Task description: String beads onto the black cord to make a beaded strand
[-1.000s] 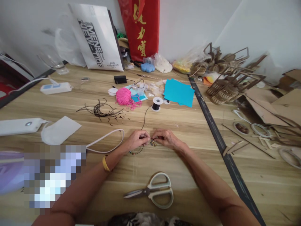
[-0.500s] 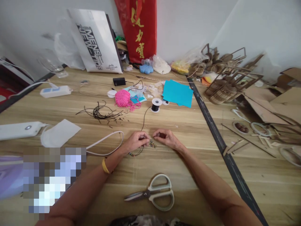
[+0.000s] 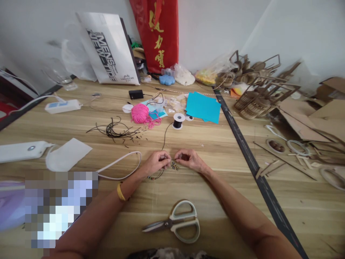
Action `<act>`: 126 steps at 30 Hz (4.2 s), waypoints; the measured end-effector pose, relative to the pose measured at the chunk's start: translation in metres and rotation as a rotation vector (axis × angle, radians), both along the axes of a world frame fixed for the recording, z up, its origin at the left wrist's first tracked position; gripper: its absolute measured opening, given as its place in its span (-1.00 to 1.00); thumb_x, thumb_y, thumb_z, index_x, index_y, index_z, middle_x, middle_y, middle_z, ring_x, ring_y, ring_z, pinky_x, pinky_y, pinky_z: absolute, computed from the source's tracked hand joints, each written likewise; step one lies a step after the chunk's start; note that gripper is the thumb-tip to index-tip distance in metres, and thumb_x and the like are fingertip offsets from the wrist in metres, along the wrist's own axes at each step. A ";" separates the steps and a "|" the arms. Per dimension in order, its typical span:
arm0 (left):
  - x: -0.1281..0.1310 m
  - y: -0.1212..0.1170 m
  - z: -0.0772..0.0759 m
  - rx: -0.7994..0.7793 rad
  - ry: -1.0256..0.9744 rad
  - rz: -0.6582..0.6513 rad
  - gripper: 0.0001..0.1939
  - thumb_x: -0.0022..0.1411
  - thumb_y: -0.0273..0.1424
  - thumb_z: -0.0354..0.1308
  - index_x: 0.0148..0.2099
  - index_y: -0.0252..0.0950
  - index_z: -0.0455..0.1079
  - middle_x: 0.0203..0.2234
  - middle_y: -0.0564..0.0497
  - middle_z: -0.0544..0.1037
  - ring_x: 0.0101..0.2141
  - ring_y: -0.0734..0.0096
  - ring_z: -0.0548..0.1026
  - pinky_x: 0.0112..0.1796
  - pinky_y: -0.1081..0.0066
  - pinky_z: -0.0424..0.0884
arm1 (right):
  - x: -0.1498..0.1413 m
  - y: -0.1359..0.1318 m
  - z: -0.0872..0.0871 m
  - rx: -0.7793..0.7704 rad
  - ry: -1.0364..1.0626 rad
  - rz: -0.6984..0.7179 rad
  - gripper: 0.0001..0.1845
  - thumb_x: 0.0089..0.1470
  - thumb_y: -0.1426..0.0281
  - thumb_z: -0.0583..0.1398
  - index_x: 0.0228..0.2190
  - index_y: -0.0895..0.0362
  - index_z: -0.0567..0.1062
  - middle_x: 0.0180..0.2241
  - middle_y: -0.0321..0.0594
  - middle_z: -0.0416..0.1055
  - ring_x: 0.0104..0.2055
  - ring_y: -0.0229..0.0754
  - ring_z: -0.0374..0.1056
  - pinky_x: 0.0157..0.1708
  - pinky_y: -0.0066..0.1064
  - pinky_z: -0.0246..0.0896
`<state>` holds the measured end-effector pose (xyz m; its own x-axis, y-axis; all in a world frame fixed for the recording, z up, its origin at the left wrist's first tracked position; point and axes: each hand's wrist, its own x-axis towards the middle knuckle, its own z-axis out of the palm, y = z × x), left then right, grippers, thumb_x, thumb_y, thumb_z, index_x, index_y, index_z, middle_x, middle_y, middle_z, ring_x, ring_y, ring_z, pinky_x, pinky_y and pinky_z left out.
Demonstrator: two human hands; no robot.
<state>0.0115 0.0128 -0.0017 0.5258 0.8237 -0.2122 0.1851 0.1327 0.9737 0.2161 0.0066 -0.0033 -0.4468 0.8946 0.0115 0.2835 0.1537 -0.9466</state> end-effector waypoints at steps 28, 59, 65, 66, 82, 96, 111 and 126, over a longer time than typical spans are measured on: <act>0.000 0.001 -0.005 0.041 0.003 -0.022 -0.85 0.07 -0.38 0.18 -0.36 -0.39 0.34 -0.57 0.03 0.47 -0.55 0.54 0.41 -0.50 0.54 0.31 | -0.006 -0.003 -0.007 0.115 -0.021 0.046 -0.78 0.08 0.29 0.19 -0.37 0.23 0.46 -0.58 -0.34 0.28 -0.58 -0.41 0.11 -0.59 -0.60 0.03; -0.001 0.000 -0.001 0.041 0.053 0.002 -0.84 0.11 -0.38 0.14 -0.37 -0.41 0.38 -0.59 0.00 0.49 -0.58 0.55 0.41 -0.56 0.57 0.30 | -0.005 -0.002 -0.004 0.104 -0.024 0.015 -0.67 0.06 0.18 0.21 -0.37 0.23 0.51 -0.56 -0.30 0.33 -0.60 -0.40 0.09 -0.60 -0.56 -0.01; -0.001 -0.001 -0.001 0.048 0.042 -0.003 -0.83 0.09 -0.35 0.15 -0.37 -0.40 0.37 -0.59 0.03 0.48 -0.58 0.55 0.41 -0.55 0.57 0.30 | -0.004 -0.001 -0.004 0.130 0.020 0.036 -0.70 0.06 0.21 0.22 -0.37 0.22 0.53 -0.49 -0.27 0.37 -0.55 -0.39 0.14 -0.55 -0.55 0.03; -0.001 -0.001 -0.001 0.048 0.042 -0.004 -0.83 0.09 -0.35 0.15 -0.37 -0.40 0.36 -0.59 0.03 0.48 -0.57 0.55 0.41 -0.55 0.57 0.30 | -0.004 0.000 -0.004 0.120 0.021 0.033 -0.71 0.06 0.21 0.23 -0.37 0.22 0.54 -0.50 -0.27 0.36 -0.55 -0.39 0.13 -0.55 -0.55 0.02; -0.001 -0.001 0.004 0.035 0.036 -0.002 -0.84 0.10 -0.36 0.15 -0.37 -0.40 0.35 -0.59 0.04 0.46 -0.58 0.56 0.39 -0.56 0.58 0.28 | -0.002 0.002 -0.010 -0.012 0.038 0.014 -0.69 0.02 0.22 0.25 -0.37 0.25 0.50 -0.59 -0.32 0.30 -0.60 -0.42 0.04 -0.61 -0.55 -0.08; -0.001 -0.001 0.003 0.034 0.047 -0.006 -0.86 0.11 -0.38 0.13 -0.37 -0.39 0.35 -0.60 0.05 0.46 -0.59 0.57 0.37 -0.56 0.58 0.27 | -0.002 0.002 -0.013 -0.012 0.043 0.018 -0.69 0.02 0.21 0.25 -0.35 0.24 0.51 -0.54 -0.29 0.36 -0.58 -0.42 0.10 -0.59 -0.56 0.00; -0.001 0.000 -0.001 0.050 0.027 -0.012 -0.82 0.10 -0.35 0.15 -0.36 -0.39 0.35 -0.57 0.01 0.48 -0.56 0.54 0.41 -0.51 0.55 0.31 | -0.003 0.002 -0.010 -0.009 0.023 0.012 -0.67 0.01 0.19 0.25 -0.37 0.24 0.52 -0.56 -0.29 0.35 -0.59 -0.42 0.08 -0.61 -0.56 -0.03; -0.001 0.000 -0.002 0.061 0.023 -0.021 -0.82 0.11 -0.34 0.15 -0.37 -0.40 0.36 -0.57 0.00 0.50 -0.55 0.52 0.43 -0.49 0.53 0.33 | -0.002 0.001 -0.008 -0.007 0.010 0.022 -0.69 0.02 0.20 0.24 -0.37 0.24 0.51 -0.57 -0.31 0.33 -0.59 -0.42 0.07 -0.59 -0.56 -0.04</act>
<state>0.0106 0.0132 -0.0033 0.5387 0.8244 -0.1736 0.2092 0.0687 0.9755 0.2138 0.0077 -0.0113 -0.4662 0.8846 0.0100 0.2704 0.1533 -0.9505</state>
